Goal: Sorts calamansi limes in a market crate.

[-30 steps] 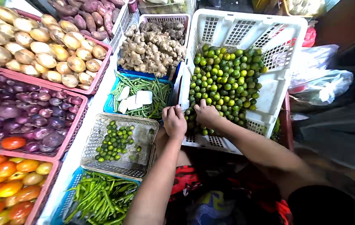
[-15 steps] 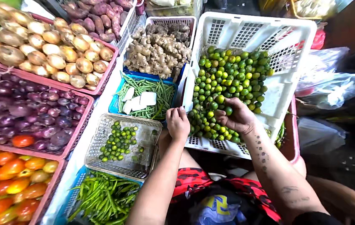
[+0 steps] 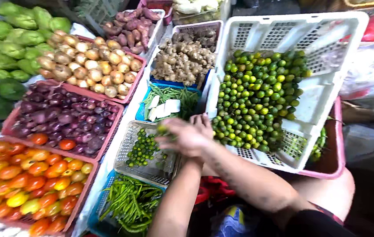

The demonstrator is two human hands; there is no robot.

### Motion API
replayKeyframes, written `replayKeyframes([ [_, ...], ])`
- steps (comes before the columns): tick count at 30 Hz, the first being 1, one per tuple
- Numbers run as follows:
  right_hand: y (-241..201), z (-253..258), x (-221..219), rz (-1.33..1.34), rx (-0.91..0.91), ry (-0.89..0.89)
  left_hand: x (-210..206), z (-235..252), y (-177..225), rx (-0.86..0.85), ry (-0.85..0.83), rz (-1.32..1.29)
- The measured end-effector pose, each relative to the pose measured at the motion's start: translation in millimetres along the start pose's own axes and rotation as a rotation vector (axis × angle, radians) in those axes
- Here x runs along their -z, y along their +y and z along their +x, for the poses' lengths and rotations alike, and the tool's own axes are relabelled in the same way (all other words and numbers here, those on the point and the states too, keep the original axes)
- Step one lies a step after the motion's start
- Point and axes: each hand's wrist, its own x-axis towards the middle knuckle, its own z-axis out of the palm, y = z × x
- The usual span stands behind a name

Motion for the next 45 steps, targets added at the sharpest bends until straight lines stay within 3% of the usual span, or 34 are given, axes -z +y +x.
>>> replayKeyframes([
  [2, 13, 13, -27, -0.366, 0.081, -0.034, -12, 1, -6, -0.057, 0.08, -0.058],
  [5, 5, -13, -10, -0.64, 0.328, 0.029, -8, 0, -1, -0.043, 0.074, -0.043],
  [8, -17, -91, 71, -0.842, 0.713, 0.365, -5, -2, 2, -0.055, 0.074, -0.065],
  [11, -35, -190, 183, -1.118, 0.941, 0.898, -9, 3, -2, 0.009, 0.008, -0.1],
  [13, -35, -248, 239, -1.326, 0.842, 1.151, -11, 4, -3, 0.009, 0.013, -0.106],
  [15, -29, -283, 257, -1.499, 0.525, 1.223, -11, 3, -3, 0.003, 0.012, -0.097],
  [16, -25, -288, 257, -1.551, 0.456, 1.196, -11, 2, -2, -0.001, 0.011, -0.094],
  [18, -22, -273, 241, -1.634, 0.484, 1.055, -12, 4, -2, -0.01, 0.017, -0.086],
  [21, -30, -203, 206, -1.651, 0.448, 0.688, -11, 3, -1, -0.013, 0.019, -0.062],
  [23, -32, -142, 202, -1.695, 0.273, 0.439, -11, 4, 0, -0.002, 0.025, -0.052],
  [26, -20, -63, 221, -1.953, -0.095, 0.223, -14, 5, 0, 0.025, 0.043, -0.033],
  [30, -28, -36, 213, -2.152, -0.476, 0.023, -15, 7, 2, 0.05, 0.056, -0.037],
  [33, -31, -32, 211, -2.155, -0.55, -0.03, -15, 6, 2, 0.051, 0.045, -0.023],
  [45, -7, -42, 217, -2.244, -0.363, 0.048, -15, 5, 2, 0.056, 0.034, -0.026],
])
